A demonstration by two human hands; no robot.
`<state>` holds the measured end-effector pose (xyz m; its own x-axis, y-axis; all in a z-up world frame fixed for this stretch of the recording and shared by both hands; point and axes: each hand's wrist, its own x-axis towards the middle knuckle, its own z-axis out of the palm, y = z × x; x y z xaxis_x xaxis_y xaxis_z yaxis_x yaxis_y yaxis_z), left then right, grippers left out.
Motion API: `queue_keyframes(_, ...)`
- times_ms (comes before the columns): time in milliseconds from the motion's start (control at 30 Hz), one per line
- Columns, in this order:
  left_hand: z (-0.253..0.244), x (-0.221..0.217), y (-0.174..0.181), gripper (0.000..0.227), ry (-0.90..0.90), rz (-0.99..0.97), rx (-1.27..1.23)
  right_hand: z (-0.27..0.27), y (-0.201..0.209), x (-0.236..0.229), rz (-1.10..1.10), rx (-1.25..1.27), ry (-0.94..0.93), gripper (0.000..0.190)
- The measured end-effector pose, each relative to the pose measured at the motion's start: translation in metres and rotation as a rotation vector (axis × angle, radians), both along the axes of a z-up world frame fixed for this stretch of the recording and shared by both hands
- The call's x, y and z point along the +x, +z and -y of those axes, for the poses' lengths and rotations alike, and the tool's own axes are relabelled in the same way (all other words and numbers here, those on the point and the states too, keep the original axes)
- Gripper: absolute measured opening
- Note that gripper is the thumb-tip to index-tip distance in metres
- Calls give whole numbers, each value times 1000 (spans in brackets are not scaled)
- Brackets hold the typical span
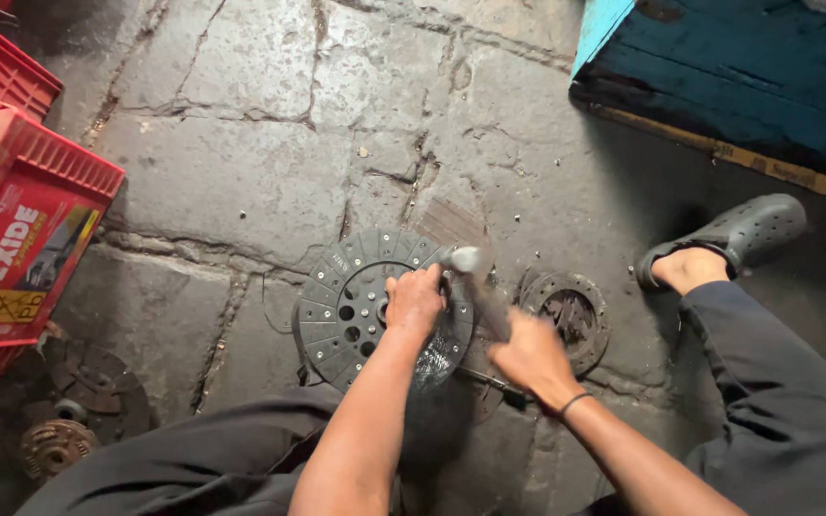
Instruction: The person sits on the floor and uses a hammer and punch to tap around the perimeter of a clutch plate, repeatedly repositioning the plate and striking multiple spots.
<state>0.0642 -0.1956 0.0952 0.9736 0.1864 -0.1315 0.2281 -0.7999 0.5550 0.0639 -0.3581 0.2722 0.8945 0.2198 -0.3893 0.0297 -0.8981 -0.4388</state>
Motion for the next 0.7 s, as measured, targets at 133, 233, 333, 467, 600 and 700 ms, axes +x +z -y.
queue_keyframes(133,-1,6,1,18,-17,-5,14,21,-32,5,-119,-55,-67,34)
queue_keyframes(233,0,-1,2,16,-10,-4,28,14,-1,16,-76,27,-102,38)
queue_keyframes(333,-1,-1,1,21,-18,-5,31,2,59,26,143,246,-66,29)
queue_keyframes(467,-5,0,1,18,-7,5,18,-8,131,42,463,960,107,16)
queue_keyframes(600,-3,5,6,17,-8,-20,6,-12,120,45,485,1243,182,17)
queue_keyframes(700,-5,3,5,18,-5,-12,-1,-6,52,20,290,1019,97,17)
